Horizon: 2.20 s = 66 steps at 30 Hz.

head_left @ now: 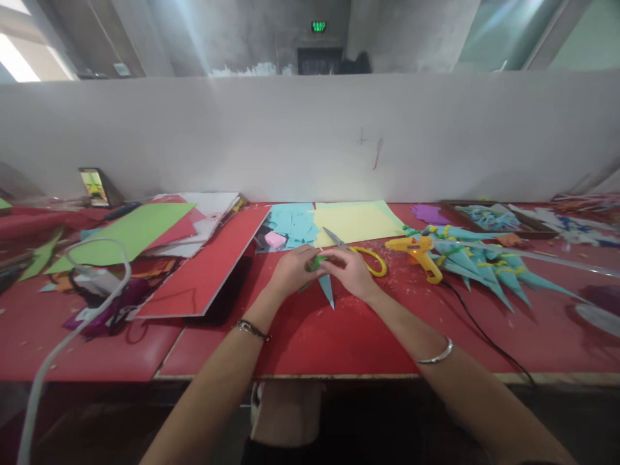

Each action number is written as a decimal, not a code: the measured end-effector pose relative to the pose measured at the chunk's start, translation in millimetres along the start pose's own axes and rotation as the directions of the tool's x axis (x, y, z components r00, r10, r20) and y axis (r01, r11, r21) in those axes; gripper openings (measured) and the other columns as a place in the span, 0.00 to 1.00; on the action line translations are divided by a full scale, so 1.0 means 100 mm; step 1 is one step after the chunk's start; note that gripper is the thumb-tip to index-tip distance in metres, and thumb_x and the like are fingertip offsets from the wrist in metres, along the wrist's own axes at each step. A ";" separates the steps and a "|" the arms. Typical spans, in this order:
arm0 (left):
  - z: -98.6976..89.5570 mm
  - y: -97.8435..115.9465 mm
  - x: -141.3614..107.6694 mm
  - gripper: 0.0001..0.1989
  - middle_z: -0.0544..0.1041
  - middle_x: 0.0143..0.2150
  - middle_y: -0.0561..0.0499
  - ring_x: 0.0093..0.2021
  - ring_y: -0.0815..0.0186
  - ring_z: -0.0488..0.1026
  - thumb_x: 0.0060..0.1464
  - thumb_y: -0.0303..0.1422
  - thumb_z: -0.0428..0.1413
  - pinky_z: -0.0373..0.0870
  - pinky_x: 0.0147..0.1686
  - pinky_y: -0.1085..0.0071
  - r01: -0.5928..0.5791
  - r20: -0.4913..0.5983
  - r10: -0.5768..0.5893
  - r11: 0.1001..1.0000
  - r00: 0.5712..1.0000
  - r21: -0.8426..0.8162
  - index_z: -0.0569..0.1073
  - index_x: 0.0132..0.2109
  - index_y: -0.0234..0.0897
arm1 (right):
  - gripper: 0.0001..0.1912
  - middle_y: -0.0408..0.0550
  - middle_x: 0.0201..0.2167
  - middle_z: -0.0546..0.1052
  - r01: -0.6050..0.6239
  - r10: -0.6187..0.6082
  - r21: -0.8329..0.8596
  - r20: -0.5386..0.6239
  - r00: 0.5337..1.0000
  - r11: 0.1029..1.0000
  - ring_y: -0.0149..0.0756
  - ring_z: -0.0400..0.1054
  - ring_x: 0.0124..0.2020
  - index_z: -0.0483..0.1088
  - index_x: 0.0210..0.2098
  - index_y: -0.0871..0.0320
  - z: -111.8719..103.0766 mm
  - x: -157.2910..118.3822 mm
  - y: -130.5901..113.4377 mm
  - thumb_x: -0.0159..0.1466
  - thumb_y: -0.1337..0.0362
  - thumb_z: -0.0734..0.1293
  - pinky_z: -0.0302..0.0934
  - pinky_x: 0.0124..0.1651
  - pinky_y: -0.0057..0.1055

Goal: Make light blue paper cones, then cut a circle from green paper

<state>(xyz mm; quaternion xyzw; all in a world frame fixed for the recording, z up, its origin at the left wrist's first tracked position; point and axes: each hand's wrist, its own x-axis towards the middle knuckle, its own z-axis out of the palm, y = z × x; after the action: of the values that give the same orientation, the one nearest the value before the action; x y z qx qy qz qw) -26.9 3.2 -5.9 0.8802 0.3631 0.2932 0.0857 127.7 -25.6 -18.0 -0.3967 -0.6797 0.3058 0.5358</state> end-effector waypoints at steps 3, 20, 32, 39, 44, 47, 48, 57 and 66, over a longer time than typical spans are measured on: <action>0.02 0.00 -0.01 0.12 0.71 0.35 0.49 0.34 0.67 0.67 0.50 0.41 0.52 0.63 0.32 0.73 -0.005 -0.004 0.005 1.000 1.000 0.026 0.70 0.37 0.37 | 0.07 0.47 0.29 0.77 -0.036 0.038 0.079 -0.028 0.999 0.996 0.37 0.71 0.32 0.73 0.30 0.57 0.00 0.01 0.03 0.53 0.62 0.66 0.66 0.37 0.34; 0.05 0.02 0.03 0.16 0.64 0.24 0.53 0.30 0.68 0.62 0.57 0.36 0.40 0.60 0.33 0.71 -0.053 -0.043 0.040 0.929 0.998 -0.365 0.62 0.25 0.36 | 0.09 0.46 0.30 0.75 0.076 -0.074 0.024 -0.049 0.996 0.997 0.33 0.69 0.31 0.73 0.35 0.57 -0.01 0.01 0.02 0.54 0.65 0.65 0.64 0.35 0.31; 0.00 0.11 0.03 0.18 0.62 0.21 0.53 0.28 0.69 0.62 0.56 0.35 0.40 0.60 0.33 0.72 0.043 -0.037 -0.064 0.909 0.997 -0.415 0.58 0.19 0.37 | 0.05 0.39 0.21 0.69 0.039 0.027 0.203 -0.311 0.950 0.978 0.28 0.64 0.22 0.62 0.30 0.56 0.00 0.06 -0.01 0.58 0.61 0.61 0.60 0.27 0.26; -0.05 -0.13 -0.02 0.10 0.66 0.33 0.49 0.31 0.68 0.64 0.53 0.32 0.43 0.61 0.32 0.71 0.182 -0.193 -0.175 0.983 0.965 0.016 0.66 0.28 0.35 | 0.10 0.37 0.17 0.67 -0.027 0.128 0.266 -0.374 0.919 0.964 0.25 0.59 0.19 0.60 0.25 0.57 -0.08 0.09 0.06 0.58 0.57 0.60 0.57 0.24 0.24; -0.01 -0.10 -0.03 0.16 0.63 0.52 0.40 0.50 0.59 0.63 0.50 0.29 0.48 0.60 0.46 0.65 0.160 -0.296 -0.064 0.935 0.953 0.315 0.65 0.47 0.33 | 0.09 0.39 0.18 0.71 -0.119 0.193 0.314 -0.214 0.958 0.942 0.28 0.64 0.20 0.65 0.26 0.58 -0.03 0.08 0.05 0.49 0.60 0.68 0.60 0.27 0.27; 0.08 0.10 -0.03 0.14 0.69 0.46 0.43 0.48 0.58 0.65 0.53 0.36 0.47 0.59 0.45 0.64 0.133 -0.238 -0.036 0.904 0.971 0.405 0.66 0.45 0.37 | 0.09 0.43 0.21 0.74 -0.135 0.201 0.326 -0.177 0.964 0.935 0.30 0.67 0.23 0.68 0.26 0.59 -0.06 0.08 0.06 0.50 0.59 0.67 0.63 0.30 0.29; 0.11 0.17 -0.03 0.15 0.71 0.43 0.43 0.46 0.57 0.66 0.54 0.39 0.46 0.60 0.43 0.63 0.153 -0.199 -0.072 0.892 0.977 0.425 0.66 0.44 0.36 | 0.10 0.43 0.21 0.74 -0.132 0.197 0.320 -0.180 0.964 0.938 0.30 0.67 0.23 0.69 0.26 0.59 -0.07 0.09 0.07 0.51 0.58 0.67 0.63 0.30 0.29; 0.34 0.32 -0.02 0.29 0.75 0.39 0.44 0.38 0.55 0.73 0.47 0.45 0.50 0.63 0.34 0.65 0.354 0.012 -0.387 0.854 0.922 0.382 0.58 0.54 0.35 | 0.08 0.41 0.19 0.71 -0.075 0.114 0.169 -0.238 0.965 0.983 0.30 0.65 0.21 0.69 0.27 0.58 -0.09 0.10 0.15 0.52 0.59 0.65 0.61 0.27 0.27; 0.36 0.10 0.05 0.17 0.72 0.41 0.46 0.39 0.61 0.70 0.46 0.31 0.52 0.63 0.34 0.69 0.411 -0.041 -0.411 0.912 0.911 -0.006 0.64 0.46 0.36 | 0.14 0.42 0.18 0.71 -0.087 0.122 0.144 -0.254 0.960 0.986 0.30 0.64 0.20 0.70 0.28 0.59 -0.12 0.13 0.19 0.56 0.55 0.60 0.61 0.27 0.28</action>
<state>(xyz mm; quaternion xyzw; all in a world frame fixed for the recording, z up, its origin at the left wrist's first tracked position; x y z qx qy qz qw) 3.0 1.1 -29.6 0.7781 0.5421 0.2863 0.1365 141.9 -5.1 -25.0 -0.4328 -0.5595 0.3226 0.6289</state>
